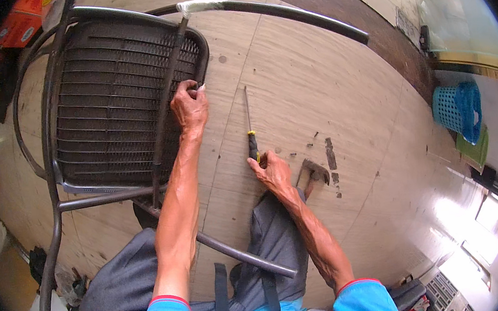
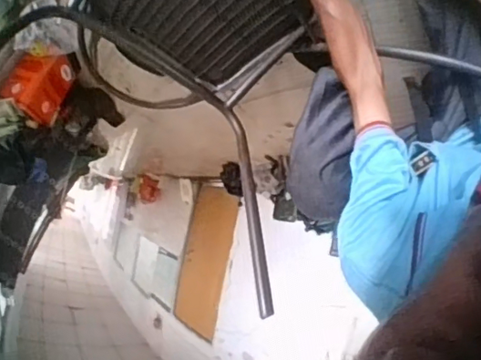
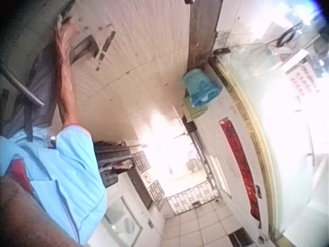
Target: The person uses a screwdriver to unscrew the plastic seat of a metal chair, then detaches the seat and places it on the floor.
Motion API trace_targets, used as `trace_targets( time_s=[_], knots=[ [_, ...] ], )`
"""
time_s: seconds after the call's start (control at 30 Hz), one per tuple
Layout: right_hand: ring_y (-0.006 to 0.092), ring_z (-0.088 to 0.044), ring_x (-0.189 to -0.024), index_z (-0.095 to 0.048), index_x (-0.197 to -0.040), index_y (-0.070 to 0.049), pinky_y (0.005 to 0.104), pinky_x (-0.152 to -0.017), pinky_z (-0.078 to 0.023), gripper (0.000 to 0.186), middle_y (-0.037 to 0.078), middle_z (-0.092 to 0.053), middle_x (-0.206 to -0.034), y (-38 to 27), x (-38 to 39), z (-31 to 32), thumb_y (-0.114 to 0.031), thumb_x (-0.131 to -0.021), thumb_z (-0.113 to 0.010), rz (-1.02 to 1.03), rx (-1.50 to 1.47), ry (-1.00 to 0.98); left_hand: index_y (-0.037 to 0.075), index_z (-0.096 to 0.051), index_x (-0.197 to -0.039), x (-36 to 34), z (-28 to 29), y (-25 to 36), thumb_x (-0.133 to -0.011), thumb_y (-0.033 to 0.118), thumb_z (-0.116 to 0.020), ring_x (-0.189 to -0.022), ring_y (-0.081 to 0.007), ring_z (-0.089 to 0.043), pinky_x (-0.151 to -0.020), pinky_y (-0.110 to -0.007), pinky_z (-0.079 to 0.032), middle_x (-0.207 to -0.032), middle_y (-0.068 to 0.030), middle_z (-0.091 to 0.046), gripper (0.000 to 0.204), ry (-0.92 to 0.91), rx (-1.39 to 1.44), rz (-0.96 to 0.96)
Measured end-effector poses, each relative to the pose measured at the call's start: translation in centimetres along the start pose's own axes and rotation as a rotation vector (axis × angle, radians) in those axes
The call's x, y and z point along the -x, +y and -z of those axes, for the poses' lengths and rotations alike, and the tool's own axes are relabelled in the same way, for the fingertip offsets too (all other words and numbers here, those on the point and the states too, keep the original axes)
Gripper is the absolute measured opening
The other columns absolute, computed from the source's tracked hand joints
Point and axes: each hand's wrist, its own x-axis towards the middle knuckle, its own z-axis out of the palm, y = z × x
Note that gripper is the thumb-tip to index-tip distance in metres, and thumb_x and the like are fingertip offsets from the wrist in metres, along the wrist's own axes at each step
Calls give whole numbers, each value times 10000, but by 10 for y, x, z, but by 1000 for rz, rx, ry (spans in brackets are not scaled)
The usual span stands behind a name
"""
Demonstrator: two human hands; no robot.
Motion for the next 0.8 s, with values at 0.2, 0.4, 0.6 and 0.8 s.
trace_targets(
  time_s=[0.2,0.4,0.6,0.8],
  knots=[
    [412,-646,-716,-584,-872,7,501,-656,-493,520,222,-659,-746,0,-1,-2,-501,-836,-687,-5,-46,-38,81,-698,-904,-4,-4,-7,-796,160,-723,-753,-324,-667,-680,-411,-509,-795,-123,-692,136,-13,-49,-41],
    [399,-657,-738,-596,-883,-8,495,-671,-500,503,206,-668,-753,4,-3,-7,-499,-826,-686,-43,2,-35,71,-692,-910,-6,-10,-17,-856,146,-657,-828,-330,-638,-742,-420,-505,-878,-133,-667,98,2,-122,-285],
    [365,-654,-720,-597,-871,3,470,-658,-498,482,174,-666,-734,5,-4,-9,-467,-829,-689,-36,-40,-26,90,-667,-939,-9,-10,-21,-884,178,-660,-852,-338,-627,-706,-439,-497,-922,-112,-652,104,-14,-232,-348],
    [387,-644,-695,-578,-851,6,480,-645,-488,479,186,-650,-701,4,-4,-8,-462,-832,-682,-20,-80,-33,71,-658,-954,-5,-8,-21,-910,181,-635,-868,-331,-633,-716,-434,-502,-934,-105,-655,120,0,-216,-389]
  ],
)
